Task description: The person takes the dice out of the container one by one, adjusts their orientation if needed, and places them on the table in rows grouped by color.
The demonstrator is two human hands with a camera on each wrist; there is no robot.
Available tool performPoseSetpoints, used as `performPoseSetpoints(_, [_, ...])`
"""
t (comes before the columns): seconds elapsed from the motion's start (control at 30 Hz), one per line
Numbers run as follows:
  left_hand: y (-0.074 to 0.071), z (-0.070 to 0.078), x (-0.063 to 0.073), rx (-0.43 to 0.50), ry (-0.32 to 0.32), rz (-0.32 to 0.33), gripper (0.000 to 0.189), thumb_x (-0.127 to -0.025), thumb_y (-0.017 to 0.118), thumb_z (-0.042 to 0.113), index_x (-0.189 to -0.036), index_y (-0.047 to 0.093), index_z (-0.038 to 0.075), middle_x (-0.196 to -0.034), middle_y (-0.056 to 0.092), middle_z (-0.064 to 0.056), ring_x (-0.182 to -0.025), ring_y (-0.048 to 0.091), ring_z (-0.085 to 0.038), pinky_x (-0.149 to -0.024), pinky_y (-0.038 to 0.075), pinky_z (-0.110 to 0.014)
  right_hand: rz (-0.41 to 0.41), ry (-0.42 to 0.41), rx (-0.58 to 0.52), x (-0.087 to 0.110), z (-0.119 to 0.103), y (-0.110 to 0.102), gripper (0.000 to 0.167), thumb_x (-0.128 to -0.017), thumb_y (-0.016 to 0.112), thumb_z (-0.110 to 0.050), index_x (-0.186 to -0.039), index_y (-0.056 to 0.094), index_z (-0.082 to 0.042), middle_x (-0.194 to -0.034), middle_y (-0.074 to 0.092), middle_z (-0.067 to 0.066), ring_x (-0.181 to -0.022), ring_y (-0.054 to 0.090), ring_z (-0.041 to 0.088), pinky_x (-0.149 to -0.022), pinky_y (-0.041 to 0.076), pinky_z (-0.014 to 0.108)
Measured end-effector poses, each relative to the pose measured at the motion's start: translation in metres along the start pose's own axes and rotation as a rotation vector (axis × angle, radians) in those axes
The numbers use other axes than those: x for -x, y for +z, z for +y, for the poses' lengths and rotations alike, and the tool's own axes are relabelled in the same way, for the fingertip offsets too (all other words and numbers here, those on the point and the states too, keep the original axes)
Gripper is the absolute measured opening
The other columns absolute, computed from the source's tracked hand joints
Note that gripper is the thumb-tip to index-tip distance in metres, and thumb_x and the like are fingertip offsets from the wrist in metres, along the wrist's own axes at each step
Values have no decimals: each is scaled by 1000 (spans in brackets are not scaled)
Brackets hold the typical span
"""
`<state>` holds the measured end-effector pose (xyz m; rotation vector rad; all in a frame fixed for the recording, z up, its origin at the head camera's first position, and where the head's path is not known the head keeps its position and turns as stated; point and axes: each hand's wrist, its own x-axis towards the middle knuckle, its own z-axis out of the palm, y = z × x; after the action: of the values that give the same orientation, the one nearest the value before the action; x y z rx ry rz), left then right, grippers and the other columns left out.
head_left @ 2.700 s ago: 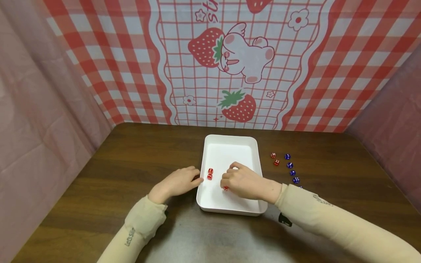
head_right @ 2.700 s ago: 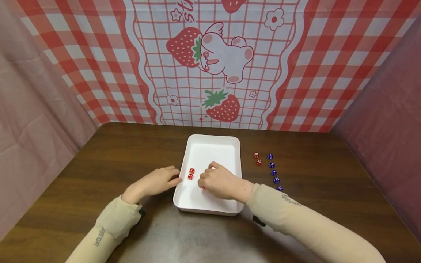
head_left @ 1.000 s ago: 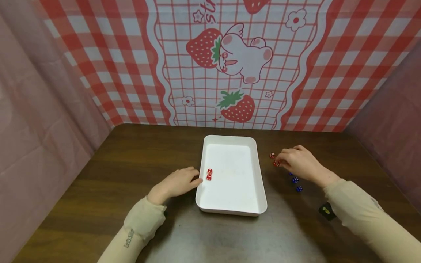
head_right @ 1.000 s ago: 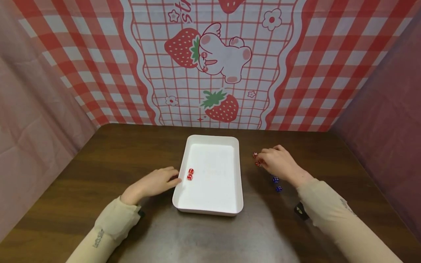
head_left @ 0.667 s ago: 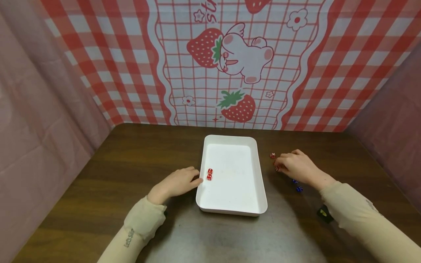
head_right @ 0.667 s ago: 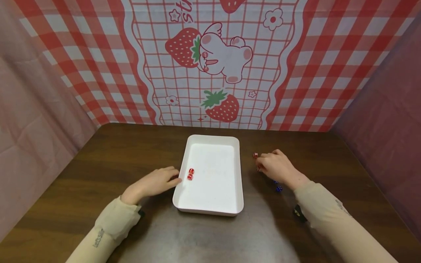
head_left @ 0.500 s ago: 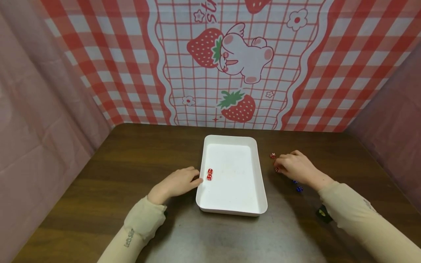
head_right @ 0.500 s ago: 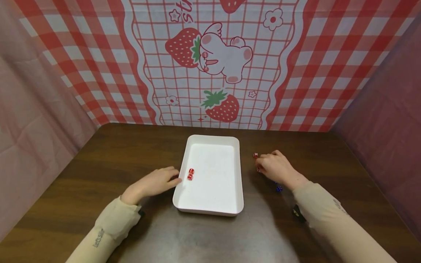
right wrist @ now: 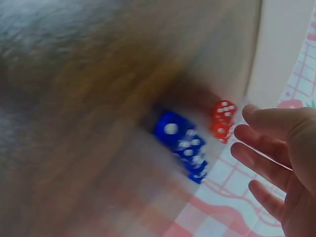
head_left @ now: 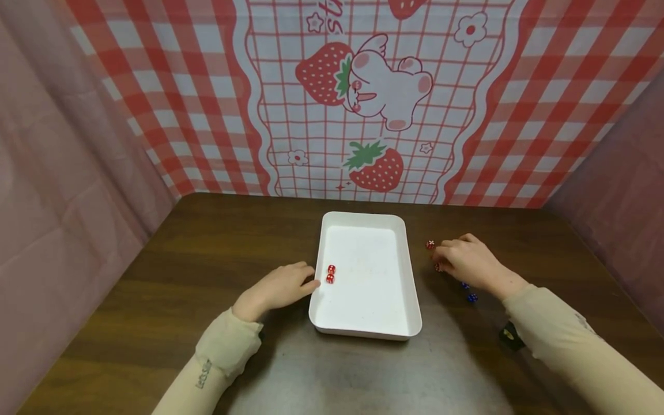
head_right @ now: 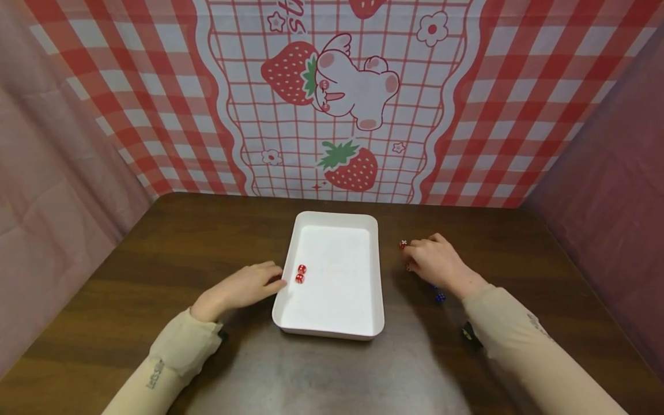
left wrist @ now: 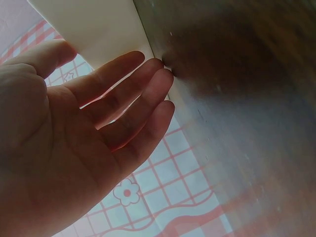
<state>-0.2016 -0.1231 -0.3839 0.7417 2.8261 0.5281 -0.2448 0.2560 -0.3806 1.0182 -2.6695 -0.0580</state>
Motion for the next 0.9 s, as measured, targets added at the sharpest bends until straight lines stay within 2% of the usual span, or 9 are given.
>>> performPoseSetpoints(0.27, [-1,1,0,5,5,1,22,-92,50,31,-89,60,11,-81,50,-1,-68,46,-14,-66,40,-32,68,-67,35,-16,-7,-14,15,-71,75,-12,-82,66,-14,-78,62,-1,-75,60,16,-80,38,45])
performPoseSetpoints(0.47, [0,1,1,5,0,3,22,-92,50,31,-89,60,11,-80,49,0,-67,46,-14,-66,40,-31,131,-125,39,-37,-24,-27,11,-72,74,-10,-81,68,-13,-76,64,-2,-74,61,16,-81,40,43])
performPoseSetpoints(0.73, [0,2,1,5,-4,-2,23,-92,49,32,-91,60,12,-81,50,0,-68,47,-14,-67,40,-31,72,-203,111,-60,-51,-36,16,-70,76,-12,-83,68,-15,-80,67,-1,-79,61,18,-83,40,41])
performPoseSetpoints(0.9, [0,1,0,3,-2,-4,24,-92,50,31,-94,61,11,-83,51,0,-69,47,-14,-68,40,-32,33,-248,97,-71,-67,-38,17,-71,76,-16,-86,68,-16,-82,67,-2,-77,61,16,-83,40,41])
